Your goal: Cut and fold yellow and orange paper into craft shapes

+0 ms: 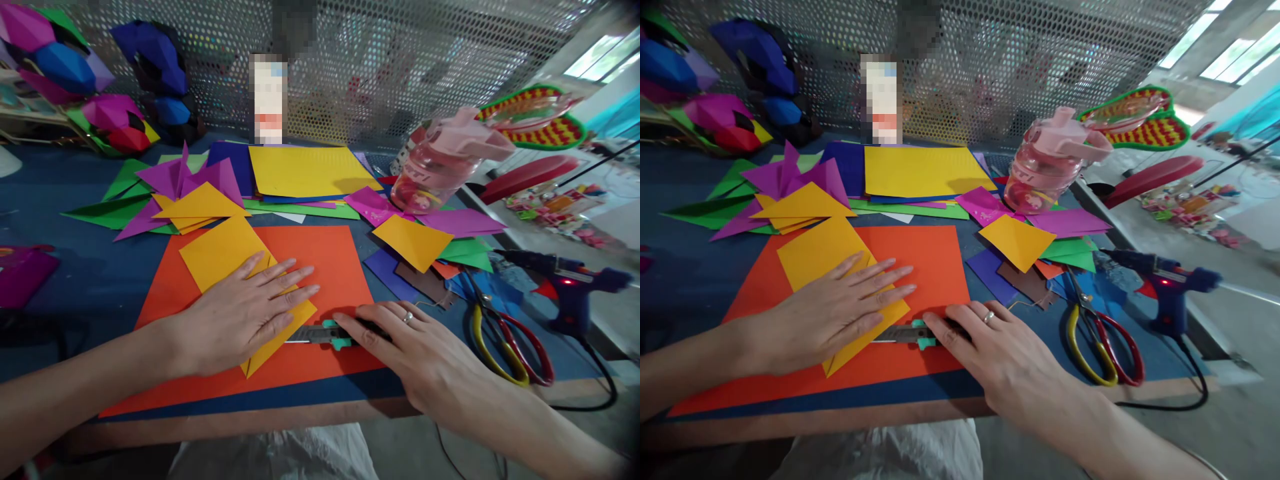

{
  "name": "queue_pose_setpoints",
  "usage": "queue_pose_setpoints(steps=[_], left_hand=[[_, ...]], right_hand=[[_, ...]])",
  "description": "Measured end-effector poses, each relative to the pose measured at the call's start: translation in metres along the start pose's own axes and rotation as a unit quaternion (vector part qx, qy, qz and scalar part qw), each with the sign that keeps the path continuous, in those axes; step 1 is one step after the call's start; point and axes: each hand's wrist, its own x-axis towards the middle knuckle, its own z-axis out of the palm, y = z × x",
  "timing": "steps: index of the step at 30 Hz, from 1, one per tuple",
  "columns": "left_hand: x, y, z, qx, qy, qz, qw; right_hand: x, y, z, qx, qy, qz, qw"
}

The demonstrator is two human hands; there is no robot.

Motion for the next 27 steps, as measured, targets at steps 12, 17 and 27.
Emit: queue_pose_setpoints(steps=[12,17,27], left_hand=[[0.001,0.001,-0.003,-0.011,-0.015,-0.006,1.000],[0.001,0.001,-0.003,-0.013,-0.017,-0.003,1.000],[0.001,0.002,-0.005,-0.023,-0.021,-0.013,0.999]], right_hand=[[0.005,-0.006,-0.001,0.014,-0.007,-0.006,1.000],[0.009,-0.009,0.002,0.018,0.002,-0.008,1.000],[0.009,-0.015,0.000,0.022,0.010,-0.017,1.000]])
